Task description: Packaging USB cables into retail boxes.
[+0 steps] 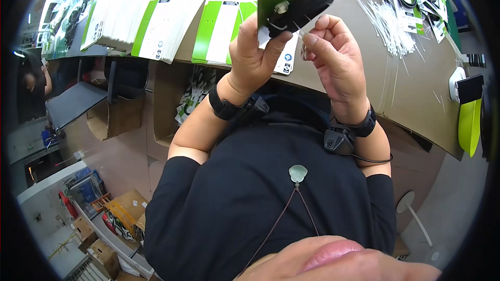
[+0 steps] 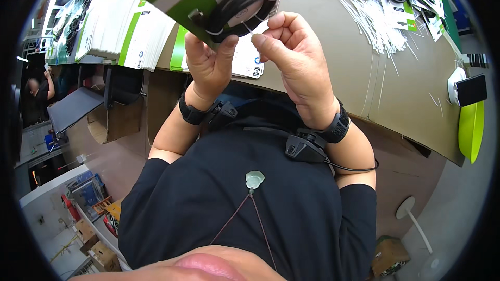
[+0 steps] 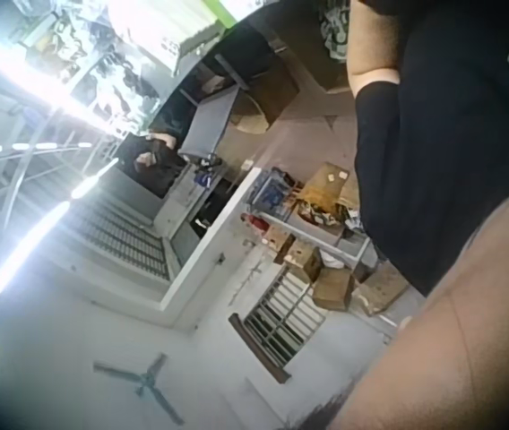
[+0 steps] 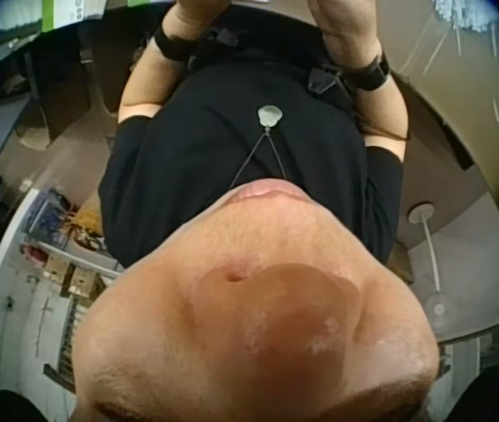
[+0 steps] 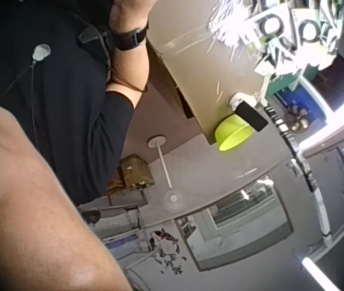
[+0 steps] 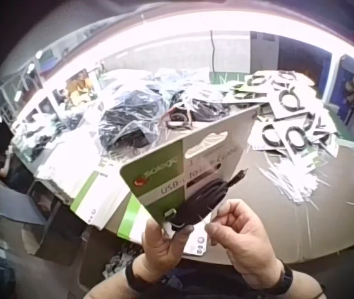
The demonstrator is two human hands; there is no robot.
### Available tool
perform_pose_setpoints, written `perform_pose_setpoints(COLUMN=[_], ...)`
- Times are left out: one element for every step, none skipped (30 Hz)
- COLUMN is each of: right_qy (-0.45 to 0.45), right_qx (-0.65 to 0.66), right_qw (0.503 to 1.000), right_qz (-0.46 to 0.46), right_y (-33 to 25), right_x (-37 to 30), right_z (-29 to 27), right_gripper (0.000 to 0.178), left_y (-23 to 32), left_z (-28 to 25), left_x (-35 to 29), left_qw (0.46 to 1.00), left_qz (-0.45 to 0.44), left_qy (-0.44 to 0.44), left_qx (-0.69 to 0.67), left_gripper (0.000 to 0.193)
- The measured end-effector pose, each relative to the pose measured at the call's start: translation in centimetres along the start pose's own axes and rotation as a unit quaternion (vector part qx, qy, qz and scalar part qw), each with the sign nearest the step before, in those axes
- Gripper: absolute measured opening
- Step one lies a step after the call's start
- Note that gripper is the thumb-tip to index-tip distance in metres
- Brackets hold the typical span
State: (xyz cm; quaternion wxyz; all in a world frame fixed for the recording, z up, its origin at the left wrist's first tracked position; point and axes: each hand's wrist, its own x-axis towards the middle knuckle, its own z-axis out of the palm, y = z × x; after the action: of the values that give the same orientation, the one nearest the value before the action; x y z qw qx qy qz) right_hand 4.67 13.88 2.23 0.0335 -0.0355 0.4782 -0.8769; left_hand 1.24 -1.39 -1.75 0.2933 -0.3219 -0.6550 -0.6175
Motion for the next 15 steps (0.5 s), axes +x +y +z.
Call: perform_pose_setpoints(right_qy=[-0.002, -0.004, -0.005, -0.005, -0.027, -0.050, -0.072, -0.093, -0.115, -0.136, -0.155, -0.174, -0.192, -0.194, -0.119], right_qx=[0.010, 0.019, 0.029, 0.028, -0.029, -0.086, -0.142, -0.198, -0.253, -0.306, -0.358, -0.409, -0.457, -0.457, -0.357], right_qw=[1.000, 1.000, 1.000, 1.000, 0.999, 0.993, 0.983, 0.968, 0.949, 0.925, 0.897, 0.864, 0.828, 0.827, 0.918], right_qz=[0.001, 0.001, 0.001, 0.001, -0.030, -0.061, -0.091, -0.122, -0.151, -0.180, -0.208, -0.236, -0.262, -0.262, -0.124], right_y=[0.1, 0.1, 0.2, 0.2, 0.3, 0.3, 0.2, 0.2, 0.1, 0.0, -0.1, -0.2, -0.3, -0.4, -0.7], right_x=[0.0, 0.1, 0.1, 0.0, -0.2, -0.5, -0.8, -1.1, -1.5, -1.8, -2.1, -2.4, -2.6, -2.6, -2.5], right_z=[-0.1, -0.2, -0.2, -0.5, -0.9, -1.4, -2.0, -2.7, -3.3, -3.9, -4.4, -4.7, -4.8, -4.3, -3.4], right_gripper=[0.021, 0.020, 0.020, 0.020, 0.018, 0.015, 0.012, 0.009, 0.007, 0.004, 0.002, 0.003, 0.005, 0.005, 0.005], left_y=[0.1, 0.2, 0.2, 0.3, 0.4, 0.4, 0.4, 0.4, 0.4, 0.4, 0.3, 0.2, 0.2, 0.2, 0.3], left_z=[-0.1, -0.3, -0.5, -0.7, -0.8, -0.8, -0.7, -0.6, -0.5, -0.5, -0.4, -0.3, -0.3, -0.4, -0.5], left_x=[0.1, 0.3, 0.6, 1.1, 1.3, 1.4, 1.4, 1.4, 1.5, 1.5, 1.6, 1.7, 1.7, 1.6, 1.6], left_qw=[1.000, 1.000, 0.998, 0.994, 0.988, 0.988, 0.986, 0.984, 0.981, 0.981, 0.980, 0.978, 0.977, 0.977, 0.977], left_qz=[0.007, 0.007, 0.036, 0.066, 0.095, 0.095, 0.119, 0.143, 0.166, 0.166, 0.176, 0.187, 0.197, 0.197, 0.194], left_qy=[-0.010, -0.010, -0.045, -0.080, -0.113, -0.111, -0.106, -0.102, -0.097, -0.095, -0.087, -0.079, -0.071, -0.069, -0.077], left_qx=[0.009, 0.008, 0.018, 0.027, 0.038, 0.039, 0.039, 0.038, 0.038, 0.039, 0.039, 0.040, 0.041, 0.043, 0.048], left_gripper=[0.032, 0.032, 0.032, 0.032, 0.032, 0.032, 0.032, 0.032, 0.033, 0.033, 0.032, 0.032, 0.032, 0.032, 0.032])
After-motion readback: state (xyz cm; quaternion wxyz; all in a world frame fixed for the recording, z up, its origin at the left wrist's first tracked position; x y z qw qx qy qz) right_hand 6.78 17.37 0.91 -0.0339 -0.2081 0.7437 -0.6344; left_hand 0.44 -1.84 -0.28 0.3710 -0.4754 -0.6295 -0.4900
